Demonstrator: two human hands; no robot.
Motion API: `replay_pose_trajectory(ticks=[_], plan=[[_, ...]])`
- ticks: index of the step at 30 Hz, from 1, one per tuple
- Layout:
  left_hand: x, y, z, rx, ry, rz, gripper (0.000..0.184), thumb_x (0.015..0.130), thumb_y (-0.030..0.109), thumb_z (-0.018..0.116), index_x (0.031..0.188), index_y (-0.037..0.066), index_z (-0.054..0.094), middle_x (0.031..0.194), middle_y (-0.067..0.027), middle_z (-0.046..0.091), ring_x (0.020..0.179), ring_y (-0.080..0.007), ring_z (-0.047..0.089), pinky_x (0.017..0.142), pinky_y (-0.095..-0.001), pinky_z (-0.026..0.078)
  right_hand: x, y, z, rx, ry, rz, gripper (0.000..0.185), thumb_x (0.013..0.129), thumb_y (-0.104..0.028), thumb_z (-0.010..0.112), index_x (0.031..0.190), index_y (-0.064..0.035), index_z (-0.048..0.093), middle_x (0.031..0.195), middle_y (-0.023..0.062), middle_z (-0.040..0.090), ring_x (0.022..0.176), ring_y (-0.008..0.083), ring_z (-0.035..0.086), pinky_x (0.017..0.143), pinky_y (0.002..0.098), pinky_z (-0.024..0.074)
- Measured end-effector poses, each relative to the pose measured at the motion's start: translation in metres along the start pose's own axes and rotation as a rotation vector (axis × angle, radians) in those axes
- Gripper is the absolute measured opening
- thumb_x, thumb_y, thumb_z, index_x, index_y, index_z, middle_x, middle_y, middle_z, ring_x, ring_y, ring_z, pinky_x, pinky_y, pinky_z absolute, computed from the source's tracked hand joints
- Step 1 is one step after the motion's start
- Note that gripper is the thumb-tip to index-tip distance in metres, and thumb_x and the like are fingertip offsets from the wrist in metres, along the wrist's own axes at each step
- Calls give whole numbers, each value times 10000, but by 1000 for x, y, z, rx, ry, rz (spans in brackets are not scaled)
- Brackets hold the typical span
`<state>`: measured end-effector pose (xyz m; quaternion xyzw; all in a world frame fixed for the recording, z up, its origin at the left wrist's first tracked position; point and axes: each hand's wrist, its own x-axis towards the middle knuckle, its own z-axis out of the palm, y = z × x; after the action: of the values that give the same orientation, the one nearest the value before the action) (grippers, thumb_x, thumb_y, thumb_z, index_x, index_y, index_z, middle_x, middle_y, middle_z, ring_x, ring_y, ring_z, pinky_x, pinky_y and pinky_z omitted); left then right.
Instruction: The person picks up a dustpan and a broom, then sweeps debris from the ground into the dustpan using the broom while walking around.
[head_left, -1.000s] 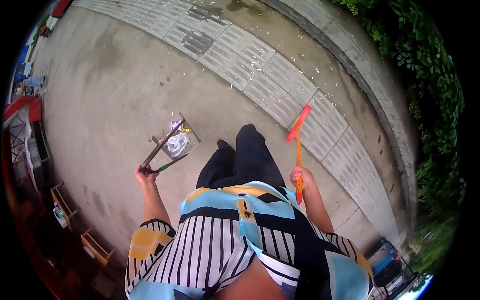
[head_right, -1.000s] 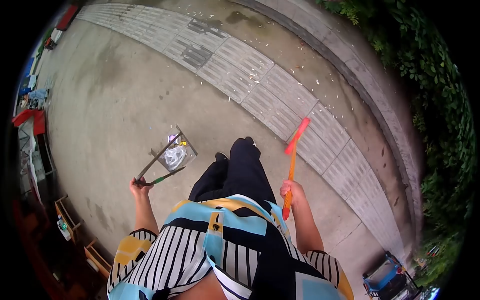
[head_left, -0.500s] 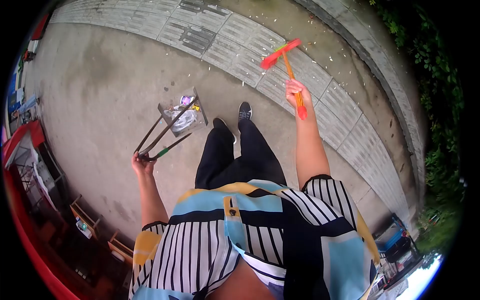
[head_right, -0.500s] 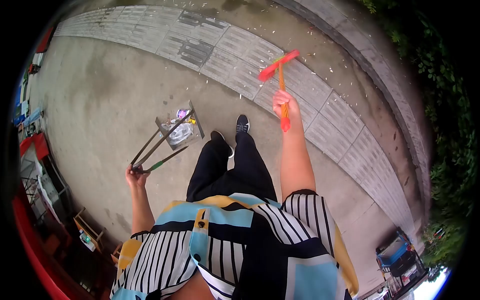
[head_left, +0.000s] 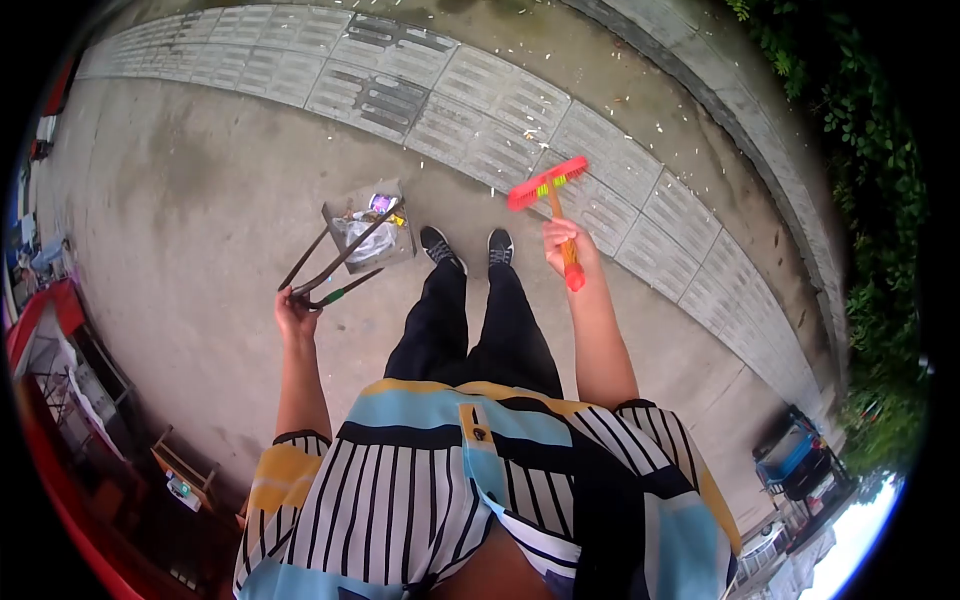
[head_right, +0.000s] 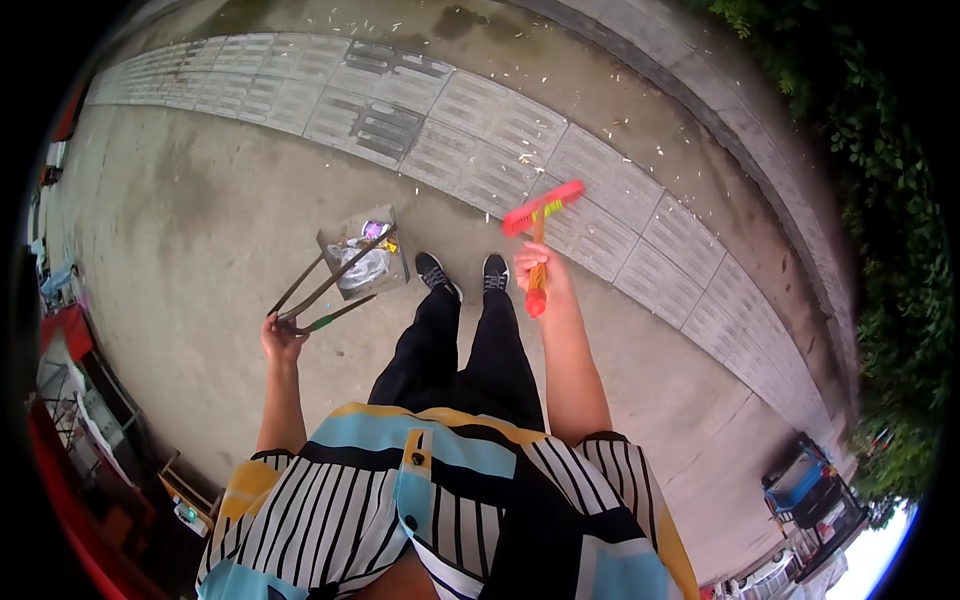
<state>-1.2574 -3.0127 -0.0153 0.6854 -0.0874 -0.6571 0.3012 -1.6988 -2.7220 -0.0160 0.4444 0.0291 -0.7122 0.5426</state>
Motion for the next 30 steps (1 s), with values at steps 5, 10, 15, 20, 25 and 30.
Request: replay_pose_trajectory(ticks=[5, 10, 15, 20, 25, 30], plan=[[11, 29, -11, 14, -59, 12, 116, 728, 243, 560, 740, 135, 518, 708, -12, 554, 745, -172, 520, 890, -589, 232, 65, -25, 68, 61, -195, 10, 171, 856, -11, 399, 692, -50, 372, 500, -22, 365, 399, 59, 393, 417, 175, 375], [24, 32, 0, 74, -110, 10, 114, 724, 240, 551, 716, 132, 515, 702, -9, 548, 764, -170, 499, 898, -570, 222, -17, 4, -20, -378, 77, -171, 170, 869, -62, 447, 1033, -50, 487, 581, -40, 368, 395, 27, 339, 348, 167, 277], [45, 27, -10, 88, -177, -32, 118, 714, 240, 559, 692, 132, 515, 677, -5, 540, 765, -156, 488, 896, -533, 218, -82, 91, -45, -413, 277, -77, 73, 855, -67, 465, 919, -68, 500, 540, -47, 363, 389, 23, 342, 353, 175, 292], [44, 27, -23, 20, -130, -29, 103, 723, 227, 553, 701, 134, 516, 674, 4, 537, 744, -150, 481, 885, -535, 232, 18, 102, 14, -139, 186, 1, 109, 857, -44, 463, 752, -56, 435, 499, -61, 350, 383, 4, 360, 364, 170, 318], [34, 31, -73, -93, -52, -8, 115, 739, 230, 530, 721, 117, 527, 780, -45, 592, 868, -201, 513, 929, -595, 180, 30, 90, 14, -487, 77, -60, 245, 850, -18, 432, 1091, -55, 422, 581, -22, 378, 392, 45, 355, 357, 203, 311], [-3, -6, -138, -237, -13, 60, 117, 731, 223, 527, 738, 106, 535, 884, -98, 607, 967, -247, 510, 952, -606, 165, -23, 138, 26, -1226, 535, 1, 377, 764, 5, 488, 1108, -120, 395, 556, -12, 350, 369, 64, 325, 321, 221, 270]])
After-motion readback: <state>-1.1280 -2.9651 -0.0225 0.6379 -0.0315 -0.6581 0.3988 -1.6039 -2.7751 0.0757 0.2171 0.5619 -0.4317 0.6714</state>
